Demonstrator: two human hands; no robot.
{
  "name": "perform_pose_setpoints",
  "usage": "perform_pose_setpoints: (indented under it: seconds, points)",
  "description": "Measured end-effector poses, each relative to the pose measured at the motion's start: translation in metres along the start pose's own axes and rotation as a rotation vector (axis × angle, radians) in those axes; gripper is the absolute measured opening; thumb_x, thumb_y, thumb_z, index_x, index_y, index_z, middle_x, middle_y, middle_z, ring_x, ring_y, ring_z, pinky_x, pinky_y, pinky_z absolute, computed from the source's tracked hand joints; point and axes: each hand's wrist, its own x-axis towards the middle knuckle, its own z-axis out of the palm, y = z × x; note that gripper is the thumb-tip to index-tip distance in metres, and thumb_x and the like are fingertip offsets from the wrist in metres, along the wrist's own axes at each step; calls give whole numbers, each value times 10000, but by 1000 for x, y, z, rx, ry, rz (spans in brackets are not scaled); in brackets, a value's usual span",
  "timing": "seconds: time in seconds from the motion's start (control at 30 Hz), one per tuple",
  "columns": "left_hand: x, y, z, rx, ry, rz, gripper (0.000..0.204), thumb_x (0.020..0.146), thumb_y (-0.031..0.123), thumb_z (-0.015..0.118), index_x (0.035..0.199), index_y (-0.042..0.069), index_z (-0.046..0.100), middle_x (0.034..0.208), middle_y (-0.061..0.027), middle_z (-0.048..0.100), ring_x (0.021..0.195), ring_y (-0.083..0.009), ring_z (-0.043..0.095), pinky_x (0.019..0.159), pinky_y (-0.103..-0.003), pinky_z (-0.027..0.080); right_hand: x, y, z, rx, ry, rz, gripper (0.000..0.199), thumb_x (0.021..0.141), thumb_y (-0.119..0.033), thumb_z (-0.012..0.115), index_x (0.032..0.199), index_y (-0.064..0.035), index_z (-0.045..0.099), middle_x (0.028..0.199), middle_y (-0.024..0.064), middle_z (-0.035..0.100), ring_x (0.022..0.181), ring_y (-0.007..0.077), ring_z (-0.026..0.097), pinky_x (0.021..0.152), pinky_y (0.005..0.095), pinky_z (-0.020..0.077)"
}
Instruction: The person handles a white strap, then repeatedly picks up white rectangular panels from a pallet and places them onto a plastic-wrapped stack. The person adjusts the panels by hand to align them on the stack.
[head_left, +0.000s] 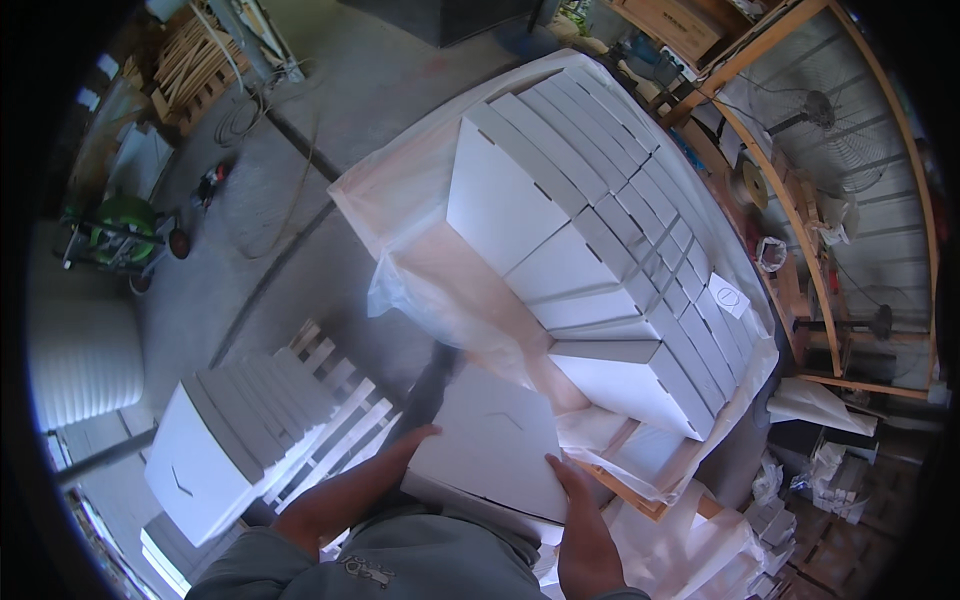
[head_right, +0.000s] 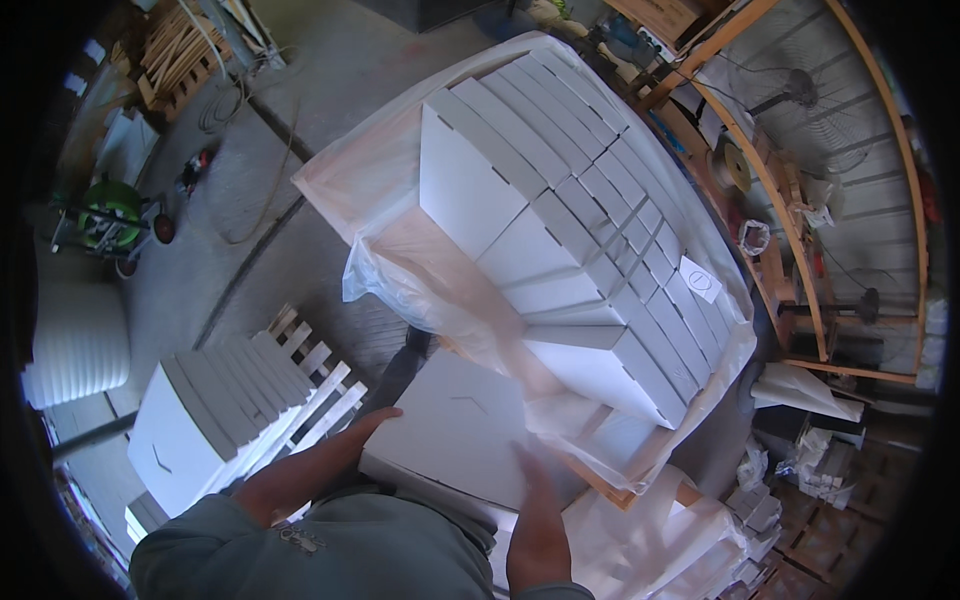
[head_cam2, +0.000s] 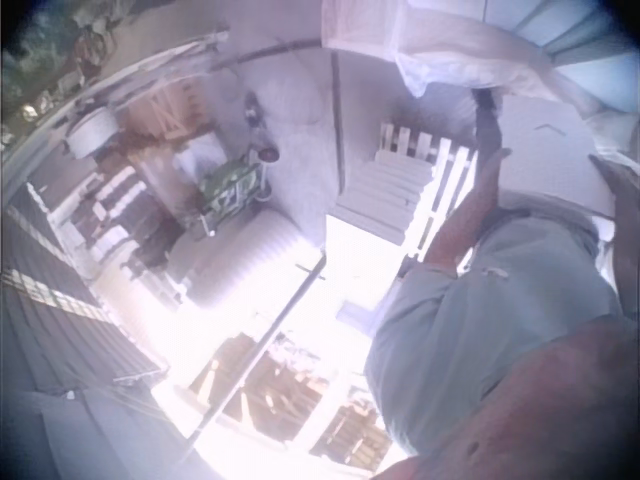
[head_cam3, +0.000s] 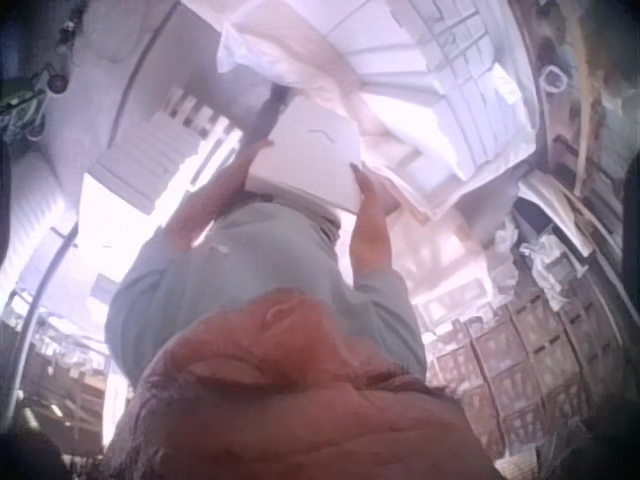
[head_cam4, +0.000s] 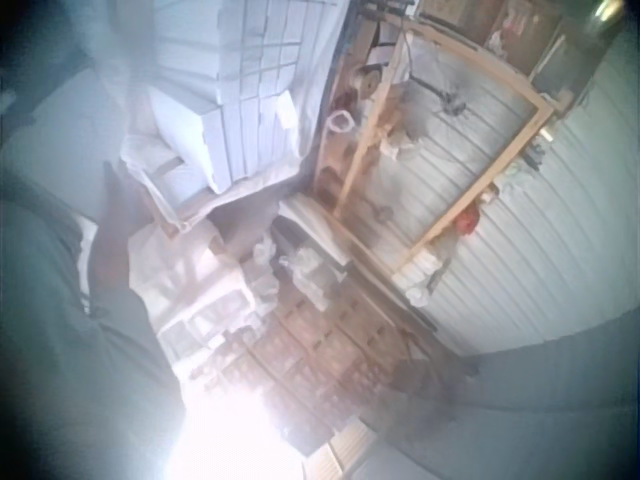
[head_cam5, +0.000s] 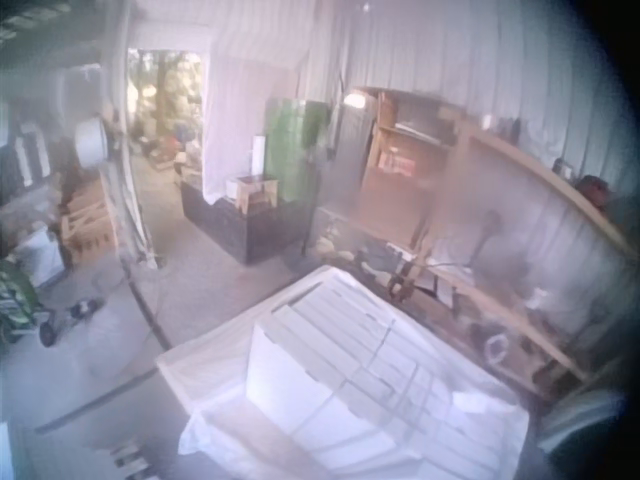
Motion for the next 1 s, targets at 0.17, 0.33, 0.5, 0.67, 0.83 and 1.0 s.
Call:
perform_pose_setpoints:
  seconds: [0.17,0.33,0.5,0.67,0.83,1.0]
  points:
    - [13,74,-15,180,76,-27,508,917,356,546,1261,-14,500,1115,-186,623,997,-306,621,892,-433,486,6,-28,38,21,56,-5,435,992,-323,405,1351,-83,458,1273,116,566,1119,279,579,927,444,505]
    - [-10,122,-4,115,120,-122,429,964,344,472,1197,-6,555,1060,-165,635,939,-263,641,828,-395,515,19,-48,57,43,135,-70,433,990,-318,408,1351,-84,458,1275,115,566,1119,279,580,926,446,505]
    - [4,151,7,183,41,-64,440,969,350,465,1195,-18,549,1061,-169,631,932,-267,647,827,-396,526,42,-67,58,73,198,-125,431,987,-312,411,1352,-86,458,1277,114,565,1120,279,580,925,449,506]
    - [34,170,12,149,-40,-74,433,979,350,461,1182,-20,556,1062,-156,637,946,-260,646,844,-396,530,76,-83,46,77,210,-165,429,985,-307,413,1352,-88,458,1279,113,565,1120,279,581,924,452,506]
    - [66,185,30,325,-37,33,424,988,353,452,1197,-1,560,1064,-143,644,939,-247,646,834,-374,531,104,-92,27,92,206,-188,428,983,-301,416,1352,-89,458,1281,112,565,1121,280,581,923,454,507]
    - [112,200,47,305,97,-40,427,980,346,480,1247,19,546,1106,-145,635,991,-246,628,884,-377,498,126,-94,11,128,189,-189,426,981,-296,419,1352,-91,459,1282,111,564,1121,280,582,923,457,507]
